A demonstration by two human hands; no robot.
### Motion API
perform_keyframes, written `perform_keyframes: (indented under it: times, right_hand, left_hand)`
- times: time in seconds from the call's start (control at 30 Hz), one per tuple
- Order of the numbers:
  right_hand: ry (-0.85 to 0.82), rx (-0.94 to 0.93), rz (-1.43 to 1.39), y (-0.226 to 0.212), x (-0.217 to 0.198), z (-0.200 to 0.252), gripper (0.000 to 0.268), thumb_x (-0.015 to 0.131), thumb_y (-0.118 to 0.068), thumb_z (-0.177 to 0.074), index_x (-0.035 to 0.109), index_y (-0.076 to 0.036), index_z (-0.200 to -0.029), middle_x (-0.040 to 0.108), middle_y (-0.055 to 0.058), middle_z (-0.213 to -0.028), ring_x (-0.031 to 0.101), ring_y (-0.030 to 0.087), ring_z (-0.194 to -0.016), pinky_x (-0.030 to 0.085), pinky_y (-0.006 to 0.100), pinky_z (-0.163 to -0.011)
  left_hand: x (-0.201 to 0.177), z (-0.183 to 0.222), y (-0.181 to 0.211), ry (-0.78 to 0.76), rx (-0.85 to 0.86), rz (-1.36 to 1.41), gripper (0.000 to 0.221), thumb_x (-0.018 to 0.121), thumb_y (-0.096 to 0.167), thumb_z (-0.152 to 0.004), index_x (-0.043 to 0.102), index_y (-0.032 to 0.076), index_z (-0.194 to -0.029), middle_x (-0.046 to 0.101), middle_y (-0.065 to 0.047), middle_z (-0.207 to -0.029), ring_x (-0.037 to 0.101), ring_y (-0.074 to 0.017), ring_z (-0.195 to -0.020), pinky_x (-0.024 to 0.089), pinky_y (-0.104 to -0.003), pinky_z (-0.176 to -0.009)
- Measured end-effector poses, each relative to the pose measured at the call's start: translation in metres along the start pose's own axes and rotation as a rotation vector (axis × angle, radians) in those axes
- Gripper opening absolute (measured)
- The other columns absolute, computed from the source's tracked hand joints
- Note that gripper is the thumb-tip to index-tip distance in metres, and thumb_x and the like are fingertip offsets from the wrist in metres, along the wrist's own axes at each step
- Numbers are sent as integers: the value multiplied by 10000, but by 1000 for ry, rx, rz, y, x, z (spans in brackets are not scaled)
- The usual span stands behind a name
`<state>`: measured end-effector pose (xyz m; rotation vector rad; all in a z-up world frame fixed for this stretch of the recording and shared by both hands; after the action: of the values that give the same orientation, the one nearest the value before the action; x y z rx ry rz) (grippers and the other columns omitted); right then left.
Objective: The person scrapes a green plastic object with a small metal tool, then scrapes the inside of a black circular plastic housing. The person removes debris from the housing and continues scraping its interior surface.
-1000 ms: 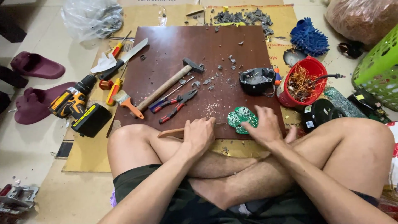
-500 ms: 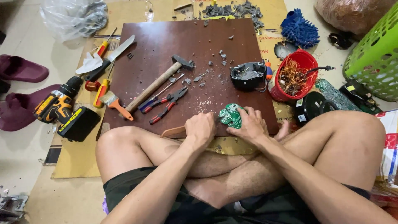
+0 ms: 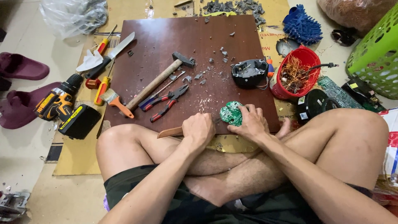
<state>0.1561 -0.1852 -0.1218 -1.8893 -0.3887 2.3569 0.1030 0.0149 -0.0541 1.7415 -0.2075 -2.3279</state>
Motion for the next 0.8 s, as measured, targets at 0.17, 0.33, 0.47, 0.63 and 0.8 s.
perform_keyframes:
  times: [0.17,0.33,0.47,0.63,0.8]
  right_hand:
    - [-3,1,11,1,3,-2,963,788,-684,-703,541,-246,-1524,516,52,-1472,497,340,-1359,590,536,-942]
    - [5,-15,29,0,3,-6,965,825,-646,-721,516,-262,-1551,507,59,-1501,504,342,-1358,594,533,-955]
    - [-3,-28,40,-5,-1,-1,935,842,-609,-728,528,-260,-1536,518,65,-1505,517,354,-1357,604,537,-952]
    - [-30,-43,28,-5,-5,3,964,844,-629,-728,515,-250,-1550,506,72,-1518,510,363,-1367,598,542,-977]
    - [-49,-14,-1,-6,-14,11,961,829,-670,-726,538,-237,-1533,524,63,-1506,512,357,-1369,587,535,-1010]
  left_hand:
    - [5,-14,2,13,-4,-42,284,575,203,-929,842,119,-975,809,-162,-847,800,-382,-929,636,-570,-733]
    - [9,-37,11,-43,-44,-40,310,561,210,-973,818,54,-1050,803,-162,-916,783,-380,-969,614,-627,-744]
    - [33,-36,-21,-179,-94,206,353,550,210,-910,809,-6,-1015,792,-247,-979,764,-457,-1045,582,-684,-790]
    - [20,-9,5,152,197,-128,267,560,104,-948,825,88,-975,796,-139,-798,801,-347,-813,626,-540,-595]
    - [-1,24,27,352,390,-286,289,562,201,-1010,842,221,-941,802,-90,-746,813,-284,-785,633,-412,-674]
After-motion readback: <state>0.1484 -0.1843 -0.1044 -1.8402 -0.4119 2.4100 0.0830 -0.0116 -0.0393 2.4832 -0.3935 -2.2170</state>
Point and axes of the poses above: each hand's wrist, its own z-axis away from the middle knuckle, its own x-axis out of the palm, y = z × x, the point moved 9 cm from there along -z, towards the middle knuckle
